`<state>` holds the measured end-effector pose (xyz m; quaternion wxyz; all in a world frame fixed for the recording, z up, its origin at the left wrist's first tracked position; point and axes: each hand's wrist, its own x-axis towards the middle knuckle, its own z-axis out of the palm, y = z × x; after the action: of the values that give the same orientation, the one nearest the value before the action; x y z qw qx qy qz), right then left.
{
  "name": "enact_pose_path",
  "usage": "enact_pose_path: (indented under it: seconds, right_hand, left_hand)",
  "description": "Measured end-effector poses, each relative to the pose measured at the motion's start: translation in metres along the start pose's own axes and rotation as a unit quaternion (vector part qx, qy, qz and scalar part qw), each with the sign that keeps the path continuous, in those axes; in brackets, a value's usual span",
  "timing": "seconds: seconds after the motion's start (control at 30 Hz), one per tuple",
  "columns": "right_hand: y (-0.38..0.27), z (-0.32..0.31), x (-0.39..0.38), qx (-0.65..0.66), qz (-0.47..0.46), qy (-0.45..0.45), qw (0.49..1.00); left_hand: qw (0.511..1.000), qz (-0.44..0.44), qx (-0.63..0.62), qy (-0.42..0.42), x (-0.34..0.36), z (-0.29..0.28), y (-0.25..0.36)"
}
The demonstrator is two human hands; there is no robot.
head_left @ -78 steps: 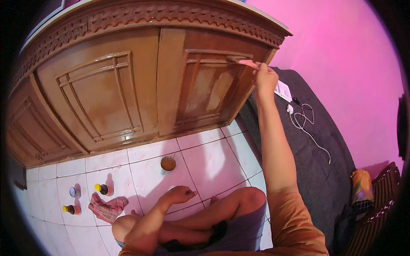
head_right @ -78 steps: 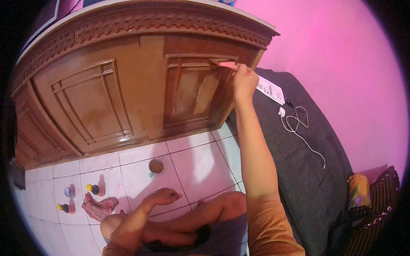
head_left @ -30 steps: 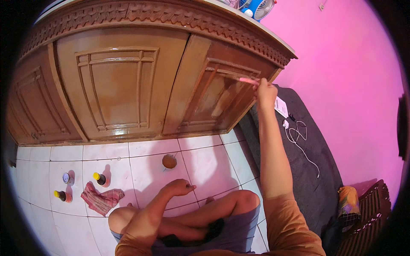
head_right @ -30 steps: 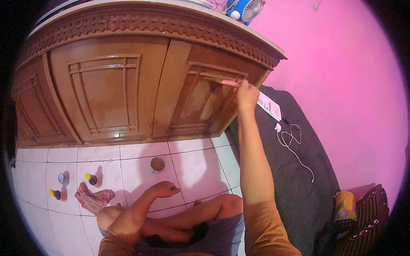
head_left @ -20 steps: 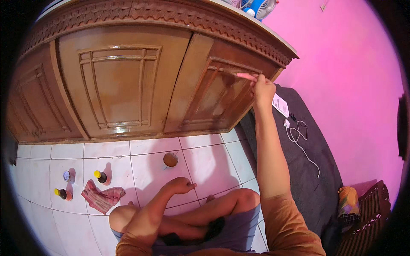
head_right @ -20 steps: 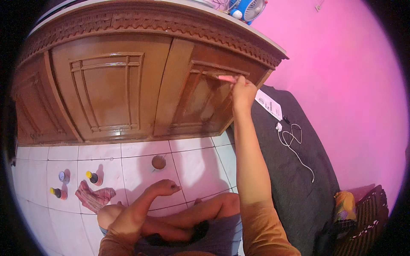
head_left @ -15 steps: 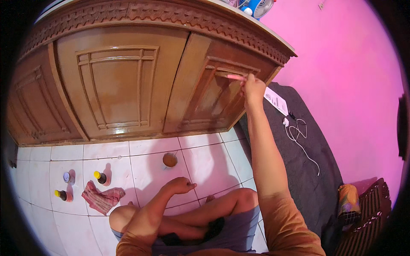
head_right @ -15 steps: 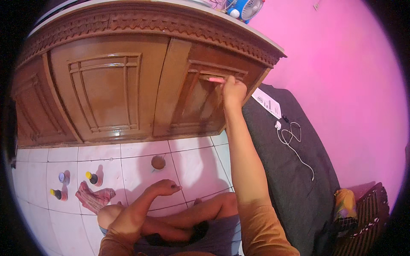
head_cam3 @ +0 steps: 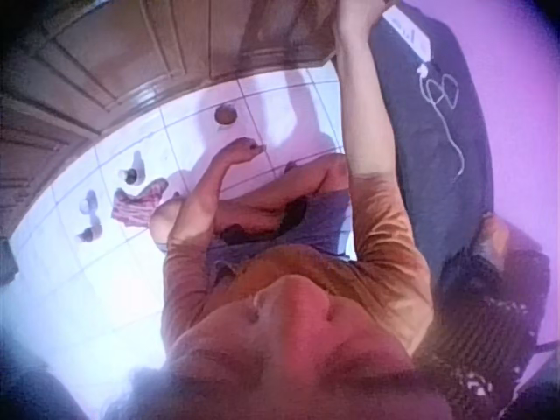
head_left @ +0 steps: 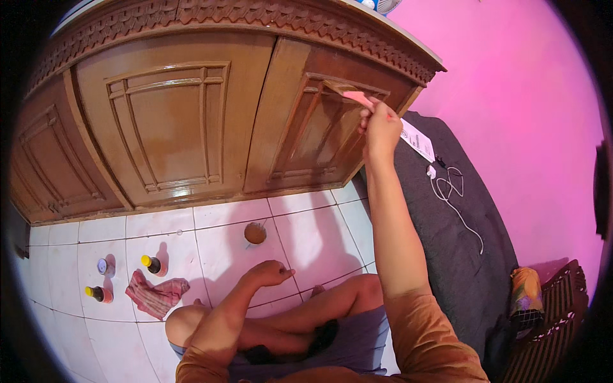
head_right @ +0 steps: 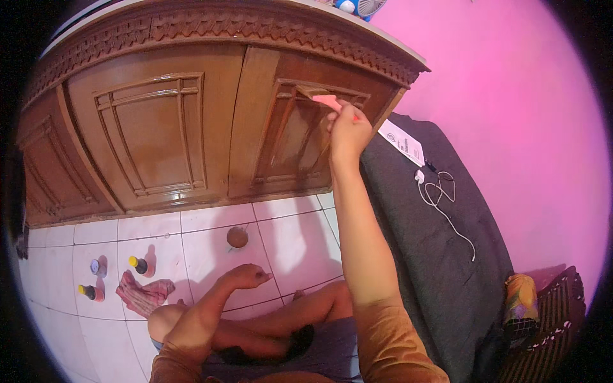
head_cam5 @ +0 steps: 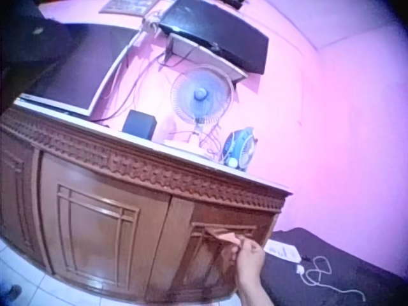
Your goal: The person is using a brush to apply a brown liquid from a cup onto the wooden surface of a cabinet while sitting on the floor.
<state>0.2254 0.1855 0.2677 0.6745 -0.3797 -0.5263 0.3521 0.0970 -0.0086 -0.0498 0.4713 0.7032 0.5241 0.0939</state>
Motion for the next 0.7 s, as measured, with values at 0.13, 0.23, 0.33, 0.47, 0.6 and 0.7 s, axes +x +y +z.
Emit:
enact_pose_path:
  seconds: [0.13,0.23,0.33,0.47,0.6,0.7]
  right_hand:
    - [0.032,-0.024,-0.027,0.063,0.006,0.059,0.996]
    - [0.075,-0.047,-0.032,0.111,0.057,0.086,0.988]
    - [0.096,-0.059,-0.030,0.149,0.081,0.097,0.981]
    - [0.097,-0.063,-0.016,0.144,0.065,0.124,0.980]
    - [0.088,-0.055,-0.013,0.089,0.064,0.136,0.985]
    - [0.072,-0.043,-0.030,0.041,0.073,0.099,0.992]
  left_hand:
    - [1.000,-0.018,-0.013,0.006,-0.002,-0.003,0.001]
    - [0.999,-0.028,-0.017,0.006,-0.001,-0.002,0.003]
    - [1.000,-0.020,-0.013,-0.002,0.000,0.000,0.002]
    - [1.000,-0.017,-0.008,0.000,-0.001,-0.001,0.004]
    - [1.000,-0.026,-0.016,0.006,-0.001,0.000,0.000]
    - [1.000,-0.026,-0.013,0.005,-0.003,-0.003,0.004]
